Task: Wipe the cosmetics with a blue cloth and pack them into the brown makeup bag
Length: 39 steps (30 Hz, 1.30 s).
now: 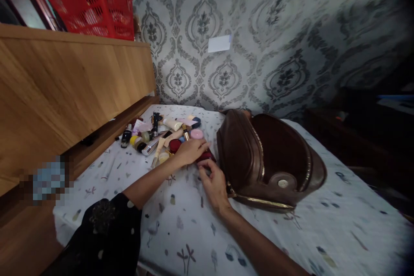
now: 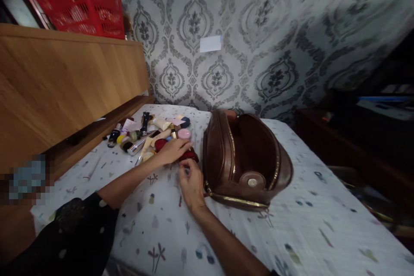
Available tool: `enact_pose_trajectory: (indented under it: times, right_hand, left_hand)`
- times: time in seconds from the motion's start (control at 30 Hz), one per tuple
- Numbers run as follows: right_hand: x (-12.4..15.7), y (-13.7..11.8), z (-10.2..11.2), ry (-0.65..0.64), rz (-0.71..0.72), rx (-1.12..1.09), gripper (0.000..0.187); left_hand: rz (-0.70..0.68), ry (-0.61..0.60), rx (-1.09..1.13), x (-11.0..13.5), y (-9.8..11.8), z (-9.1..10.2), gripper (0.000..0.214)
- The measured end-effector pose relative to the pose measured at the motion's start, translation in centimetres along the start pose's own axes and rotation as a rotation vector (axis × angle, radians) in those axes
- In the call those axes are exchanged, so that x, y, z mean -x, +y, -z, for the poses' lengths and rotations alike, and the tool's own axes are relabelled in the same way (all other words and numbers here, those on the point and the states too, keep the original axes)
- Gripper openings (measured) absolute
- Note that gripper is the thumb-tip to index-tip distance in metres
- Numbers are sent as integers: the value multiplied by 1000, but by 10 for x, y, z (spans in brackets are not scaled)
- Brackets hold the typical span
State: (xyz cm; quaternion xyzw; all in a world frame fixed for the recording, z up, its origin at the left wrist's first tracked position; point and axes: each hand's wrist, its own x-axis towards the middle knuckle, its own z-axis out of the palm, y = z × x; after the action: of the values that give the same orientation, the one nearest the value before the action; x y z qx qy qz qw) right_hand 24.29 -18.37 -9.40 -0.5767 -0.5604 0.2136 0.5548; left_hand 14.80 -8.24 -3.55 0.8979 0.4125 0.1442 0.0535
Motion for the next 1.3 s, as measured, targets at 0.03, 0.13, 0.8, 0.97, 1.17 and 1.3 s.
enact_pose_trajectory:
  times: [0.03, 0.13, 0.8, 0.97, 1.17, 1.3]
  right_hand:
    - [0, -2, 0, 1, -10, -6, 25]
    - [0, -4, 0, 19, -18, -14, 28]
    - [2, 8, -3, -85, 5, 15, 45]
    - [-2, 12, -2, -99, 14, 20, 46]
    - [-3, 17, -3, -91, 1, 76, 44]
    - [-6, 13, -2, -111, -46, 120, 46]
  left_hand:
    - [39, 16, -47, 1, -4, 2, 43]
    - [126, 55, -151, 2, -19, 6, 30]
    - [262, 371, 342, -27, -38, 76, 34]
    - [85, 196, 143, 61, -24, 64, 29]
    - [631, 111, -423, 192, -65, 53, 43]
    - [824, 64, -410, 230, -105, 61, 45]
